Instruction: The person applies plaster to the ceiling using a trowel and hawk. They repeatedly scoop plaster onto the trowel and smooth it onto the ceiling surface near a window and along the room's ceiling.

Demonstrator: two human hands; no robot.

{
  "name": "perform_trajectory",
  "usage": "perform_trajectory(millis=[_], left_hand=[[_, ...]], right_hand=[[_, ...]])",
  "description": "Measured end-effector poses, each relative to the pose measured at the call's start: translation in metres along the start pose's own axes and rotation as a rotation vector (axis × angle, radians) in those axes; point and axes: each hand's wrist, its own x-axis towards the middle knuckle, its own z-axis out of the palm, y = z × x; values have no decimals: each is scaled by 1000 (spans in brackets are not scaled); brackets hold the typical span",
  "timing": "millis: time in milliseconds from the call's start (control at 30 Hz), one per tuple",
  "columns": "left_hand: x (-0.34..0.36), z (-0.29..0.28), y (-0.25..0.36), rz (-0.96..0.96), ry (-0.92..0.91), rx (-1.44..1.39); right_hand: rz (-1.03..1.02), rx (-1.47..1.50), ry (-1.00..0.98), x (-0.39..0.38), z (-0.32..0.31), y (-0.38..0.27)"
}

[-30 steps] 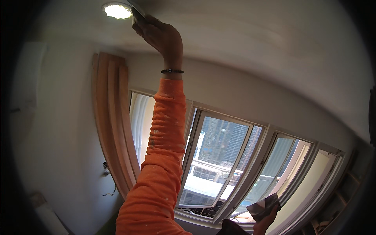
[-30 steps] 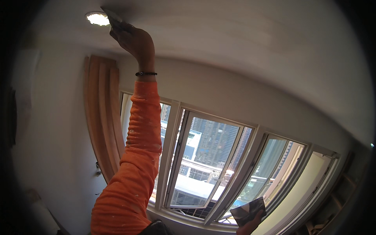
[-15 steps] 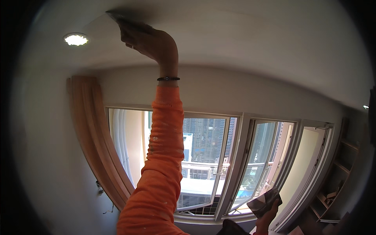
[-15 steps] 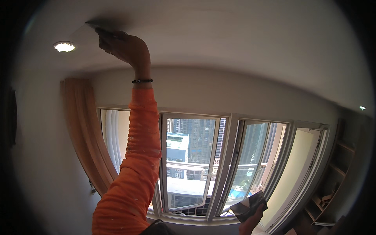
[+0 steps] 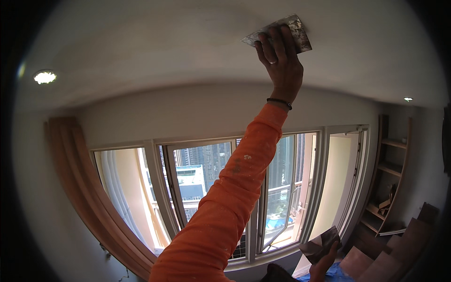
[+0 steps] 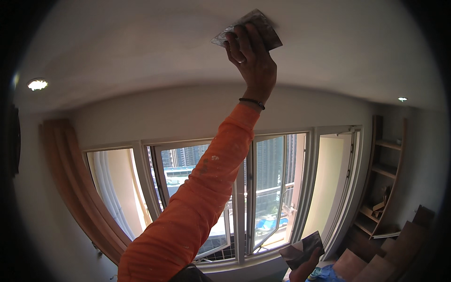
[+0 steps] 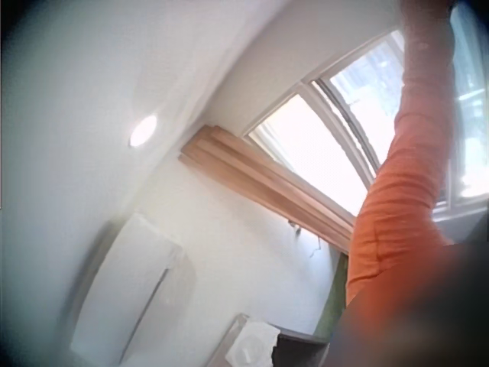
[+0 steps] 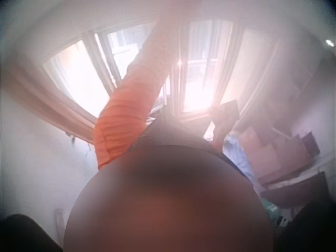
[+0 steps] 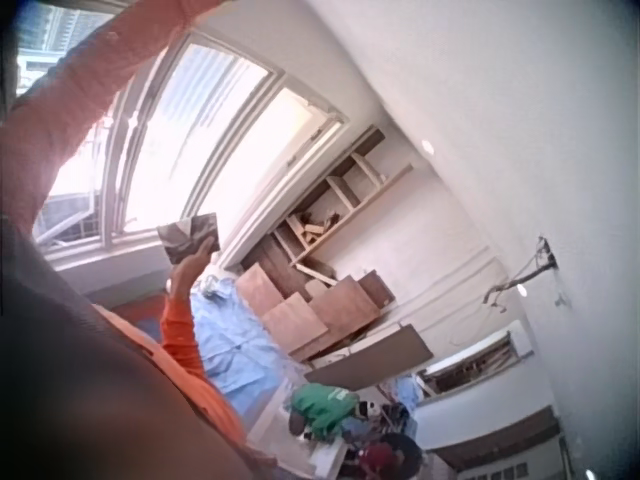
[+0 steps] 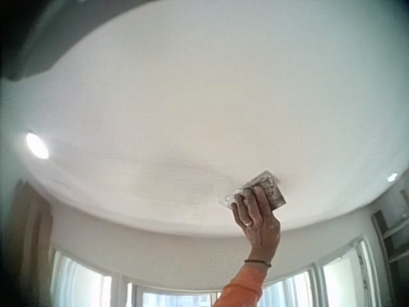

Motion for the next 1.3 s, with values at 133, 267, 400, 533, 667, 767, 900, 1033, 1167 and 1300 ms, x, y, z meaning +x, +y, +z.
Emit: perform_trajectory(millis=[133,267,400,533,667,767,900,1033,1167,1300], left_hand=[[-16,-63,6,-37,-142,-314],[46,-152,-105,-60,135,-269],[146,-228,-244,-416,298,-89],[200,-272,-292,-417,309,-100],[219,-283,-319,-300,249,-30],[230,-280,-318,-240,251,28],[238,-280,-319,-212,181,103],[233,-270,-296,-240,219,-8],[219,-247,-276,-199,230,61],[190,-217,-224,-100,174,115]], right_hand=[[-2,-25,-76,3,4,9],[340,57,-294,-20,63,-4],[-81,-342,-529,17,56,33],[-467,-670,-683,34,55,69],[-420,-740,-655,9,82,73],[-399,-754,-648,3,88,75],[-393,-759,-635,-1,88,75],[-408,-778,-609,2,80,74],[-533,-898,-538,11,61,75],[231,-76,-306,-12,78,39]])
